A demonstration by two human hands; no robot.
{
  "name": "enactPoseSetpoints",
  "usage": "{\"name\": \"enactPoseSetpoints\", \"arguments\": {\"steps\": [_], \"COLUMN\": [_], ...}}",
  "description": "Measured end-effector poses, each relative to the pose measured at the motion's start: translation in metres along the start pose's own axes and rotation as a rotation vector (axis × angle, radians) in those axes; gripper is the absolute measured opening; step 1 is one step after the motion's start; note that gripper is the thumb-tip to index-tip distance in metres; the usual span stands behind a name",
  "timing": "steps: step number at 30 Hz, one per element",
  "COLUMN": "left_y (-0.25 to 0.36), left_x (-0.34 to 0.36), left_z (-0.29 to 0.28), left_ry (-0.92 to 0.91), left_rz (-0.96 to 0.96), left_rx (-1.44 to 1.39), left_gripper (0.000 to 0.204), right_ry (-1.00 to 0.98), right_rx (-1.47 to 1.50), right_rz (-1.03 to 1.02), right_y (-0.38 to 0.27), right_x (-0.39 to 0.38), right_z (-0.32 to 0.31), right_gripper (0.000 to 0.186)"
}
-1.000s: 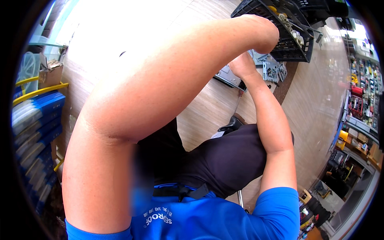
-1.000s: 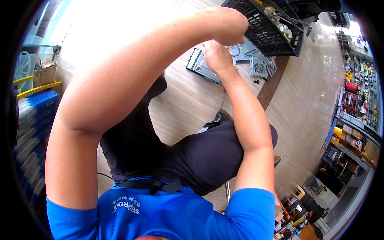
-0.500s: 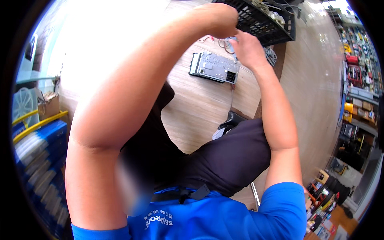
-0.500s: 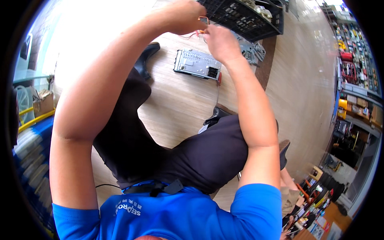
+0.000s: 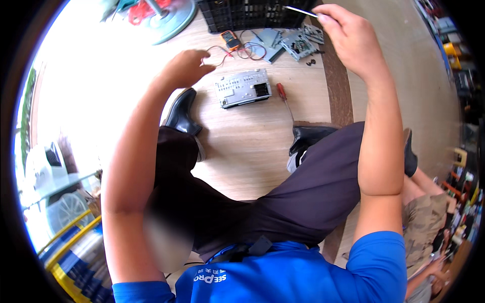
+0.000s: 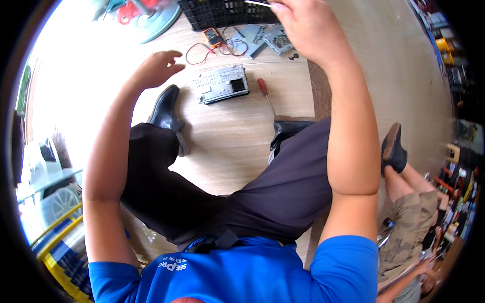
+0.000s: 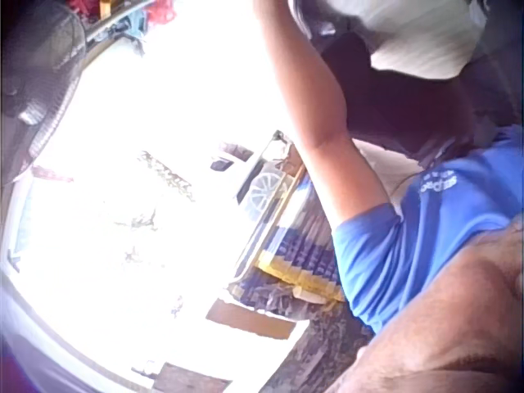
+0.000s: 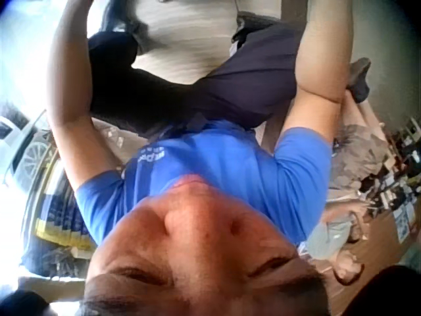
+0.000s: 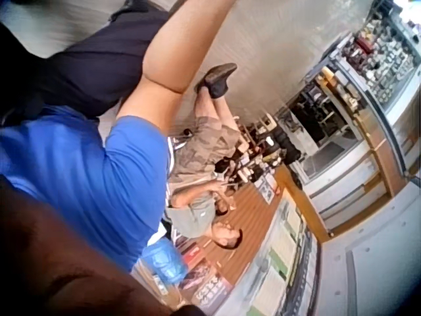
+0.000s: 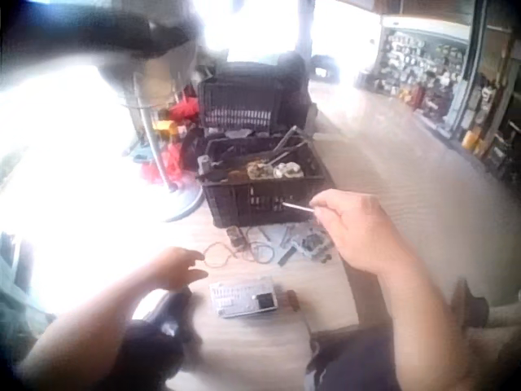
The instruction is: The person disassembles an electronic device by hand on the floor, removing internal components and screws. The person holds and looks at a metal plate before placing it back onto the main housing.
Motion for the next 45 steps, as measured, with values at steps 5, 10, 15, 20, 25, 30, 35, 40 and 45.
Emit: {"name": "enactPoseSetpoints", "arguments": {"steps": [5, 10, 15, 20, 25, 30, 35, 40, 45], "left_y": [0.013, 0.023, 0.010, 0.009, -0.004, 0.009, 0.027, 0.028, 0.015], "left_x": [-0.002, -0.008, -0.019, 0.005, 0.015, 0.014, 0.016, -0.001, -0.021], "left_z": [0.048, 0.106, 0.131, 0.154, 0.183, 0.188, 0.183, 0.209, 0.185], "left_ry": [-0.187, -0.343, -0.331, -0.207, -0.111, -0.167, -0.273, -0.283, -0.283], "left_rz": [-0.019, 0.015, -0.060, 0.007, -0.033, -0.123, -0.127, -0.136, -0.178], "left_rx": [0.016, 0.130, 0.250, 0.305, 0.190, 0.189, 0.213, -0.163, -0.108], "left_gripper": [0.046, 0.050, 0.066, 0.083, 0.095, 0.096, 0.079, 0.039, 0.034], "right_ry": [-0.078, -0.017, 0.068, 0.142, 0.180, 0.147, 0.130, 0.058, -0.033], "right_rx": [-0.027, 0.023, 0.154, 0.149, 0.124, 0.137, -0.177, -0.296, -0.567], "right_rz": [0.001, -0.064, -0.085, -0.076, -0.158, -0.146, -0.407, -0.411, -0.563], "right_y": [0.022, 0.047, 0.051, 0.075, 0.062, 0.070, 0.057, 0.041, 0.033], "right_x": [-0.004, -0.002, 0.004, 0.007, 0.007, 0.013, 0.027, 0.025, 0.021], "right_z": [-0.015, -0.041, -0.056, -0.080, -0.073, -0.056, -0.044, -0.022, -0.003], "right_gripper": [0.021, 0.022, 0.023, 0.023, 0.022, 0.022, 0.022, 0.024, 0.024]}}
Point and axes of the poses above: each hand's wrist, its own x-axis towards the middle knuckle, its own z-axis out of the palm, y = z × x, the point moved 9 cm from there along x, towards the middle knuckle, and after that the axes turned 8 degrees about y, right-handed, at the moved point
